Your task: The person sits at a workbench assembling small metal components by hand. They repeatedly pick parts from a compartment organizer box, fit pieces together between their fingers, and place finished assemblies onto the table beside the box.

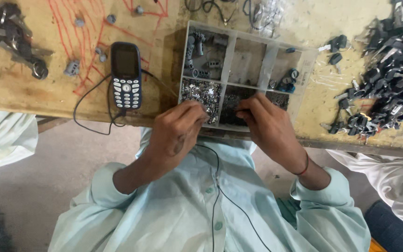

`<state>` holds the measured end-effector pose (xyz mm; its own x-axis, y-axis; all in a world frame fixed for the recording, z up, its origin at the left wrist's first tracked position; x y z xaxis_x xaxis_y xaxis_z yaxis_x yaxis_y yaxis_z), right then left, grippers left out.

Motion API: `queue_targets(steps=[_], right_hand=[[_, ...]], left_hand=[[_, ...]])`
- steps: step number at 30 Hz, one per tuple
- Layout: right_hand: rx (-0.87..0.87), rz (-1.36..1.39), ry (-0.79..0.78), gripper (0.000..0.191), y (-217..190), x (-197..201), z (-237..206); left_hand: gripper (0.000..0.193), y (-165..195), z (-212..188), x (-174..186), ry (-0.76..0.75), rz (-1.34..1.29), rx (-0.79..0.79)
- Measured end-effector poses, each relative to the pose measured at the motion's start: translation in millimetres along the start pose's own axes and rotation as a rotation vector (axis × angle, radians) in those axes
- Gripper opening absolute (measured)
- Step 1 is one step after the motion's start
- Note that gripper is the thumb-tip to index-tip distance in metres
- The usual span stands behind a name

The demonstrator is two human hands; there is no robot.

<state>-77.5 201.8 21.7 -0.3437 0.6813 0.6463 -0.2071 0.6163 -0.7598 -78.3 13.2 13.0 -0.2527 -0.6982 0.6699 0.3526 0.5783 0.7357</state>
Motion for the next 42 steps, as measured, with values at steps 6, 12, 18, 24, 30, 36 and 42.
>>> queue_targets(steps=[6, 12, 18, 24, 30, 36, 42], right_hand=[[-0.179, 0.354, 0.134, 0.008, 25.0, -2.2, -17.2], [-0.451, 0.947, 0.127, 0.011, 56.1, -24.8, -33.9], [-0.388, 1.161, 0.09, 0.021, 46.1, -25.2, -35.5], [-0.35, 1.113, 0.107, 0.016, 42.6, -23.4, -37.3], [-0.321, 0.907, 0.208, 0.007, 45.7, -2.2, -37.1], [-0.289, 0.647, 0.219, 0.005, 40.1, 8.1, -36.7], [-0.27, 0.653, 0.265, 0.003, 42.3, 15.1, -45.4]], left_hand=[[0.036, 6.3, -3.6, 2.8, 0.021, 0.07, -0.077], [0.015, -2.2, 1.3, -1.8, 0.091, -0.195, 0.139], [0.013, -2.2, 5.3, -14.9, 0.07, -0.488, 0.173], [0.019, 3.8, 9.1, -8.3, 0.17, -0.267, 0.14], [0.019, 21.8, 15.8, -5.2, 0.103, 0.222, -0.047], [0.01, 33.6, 45.8, -51.6, -0.016, 0.754, -0.103], [0.006, 33.3, 48.0, -63.8, -0.009, 0.901, -0.136]])
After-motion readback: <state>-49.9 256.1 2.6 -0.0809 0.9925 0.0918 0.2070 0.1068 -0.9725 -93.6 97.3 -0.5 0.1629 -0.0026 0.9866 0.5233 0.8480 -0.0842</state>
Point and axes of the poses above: each hand's wrist, its own z-axis towards the middle knuckle, its own x-axis out of the back of the hand, y = z × x, the point moved 7 cm from there along z, towards the middle knuckle, and after that the axes turned 13 degrees about z, right-handed, at the moved point
